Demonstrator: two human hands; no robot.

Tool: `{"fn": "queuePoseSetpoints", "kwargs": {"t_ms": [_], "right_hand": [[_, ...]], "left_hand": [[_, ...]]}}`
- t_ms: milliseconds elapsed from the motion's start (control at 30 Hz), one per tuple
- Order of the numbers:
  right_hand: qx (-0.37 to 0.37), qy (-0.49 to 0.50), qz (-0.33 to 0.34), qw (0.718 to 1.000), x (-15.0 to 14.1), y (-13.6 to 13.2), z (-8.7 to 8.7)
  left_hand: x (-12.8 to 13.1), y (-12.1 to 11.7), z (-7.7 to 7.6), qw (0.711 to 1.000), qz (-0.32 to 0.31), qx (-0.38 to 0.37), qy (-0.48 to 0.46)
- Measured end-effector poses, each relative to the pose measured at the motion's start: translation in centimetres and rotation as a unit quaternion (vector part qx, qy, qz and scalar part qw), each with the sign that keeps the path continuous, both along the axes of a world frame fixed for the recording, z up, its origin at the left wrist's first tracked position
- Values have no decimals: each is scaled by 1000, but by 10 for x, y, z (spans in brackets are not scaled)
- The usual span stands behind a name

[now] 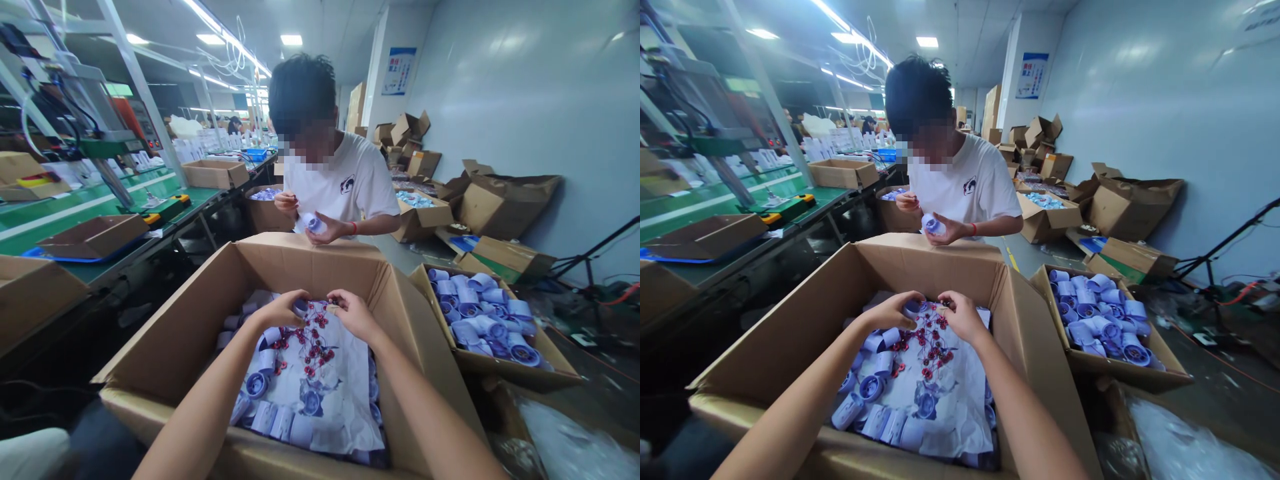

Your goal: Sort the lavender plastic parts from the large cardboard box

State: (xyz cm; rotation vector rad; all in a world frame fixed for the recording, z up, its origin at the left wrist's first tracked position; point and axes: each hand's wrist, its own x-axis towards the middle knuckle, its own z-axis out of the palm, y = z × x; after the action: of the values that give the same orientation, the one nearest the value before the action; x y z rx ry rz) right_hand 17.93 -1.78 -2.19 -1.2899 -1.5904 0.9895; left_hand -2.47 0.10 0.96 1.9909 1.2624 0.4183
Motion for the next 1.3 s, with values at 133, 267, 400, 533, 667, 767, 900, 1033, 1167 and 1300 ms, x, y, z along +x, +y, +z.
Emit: {"fn": "queuePoseSetpoints", "kwargs": {"t_ms": [133, 267, 400, 533, 667, 767, 900, 1033, 1167, 1300], "right_hand": [[4, -6, -3, 1000, 1, 0, -1], [4, 1, 0, 1000, 2, 0, -2], [4, 13, 5, 1000, 1, -1, -4], [1, 8, 13, 1000, 1, -1, -4], [2, -7, 14, 1000, 0, -3, -2], [2, -22, 16, 1000, -1, -5, 0], [-10, -35, 23, 999, -4, -7, 0], [-5, -65, 36, 997, -7, -8, -2], [-4, -103, 69, 992, -10, -12, -5], [1, -152, 96, 984, -17, -17, -6]], "left_hand": [[-1, 0, -1, 1000, -4, 0, 0], [-2, 2, -3, 1000, -5, 19, -12], [-2, 3, -6, 999, 1, 30, -13], [-2, 4, -8, 999, -3, 34, -6], [-2, 5, -11, 999, -8, 46, 8], [-3, 6, -12, 998, -16, 54, 21], [-2, 6, -12, 997, -32, 60, 37], [-1, 5, -10, 996, -38, 64, 54], [-1, 5, -9, 994, -41, 67, 74], [0, 6, -10, 992, -56, 71, 91]]}}
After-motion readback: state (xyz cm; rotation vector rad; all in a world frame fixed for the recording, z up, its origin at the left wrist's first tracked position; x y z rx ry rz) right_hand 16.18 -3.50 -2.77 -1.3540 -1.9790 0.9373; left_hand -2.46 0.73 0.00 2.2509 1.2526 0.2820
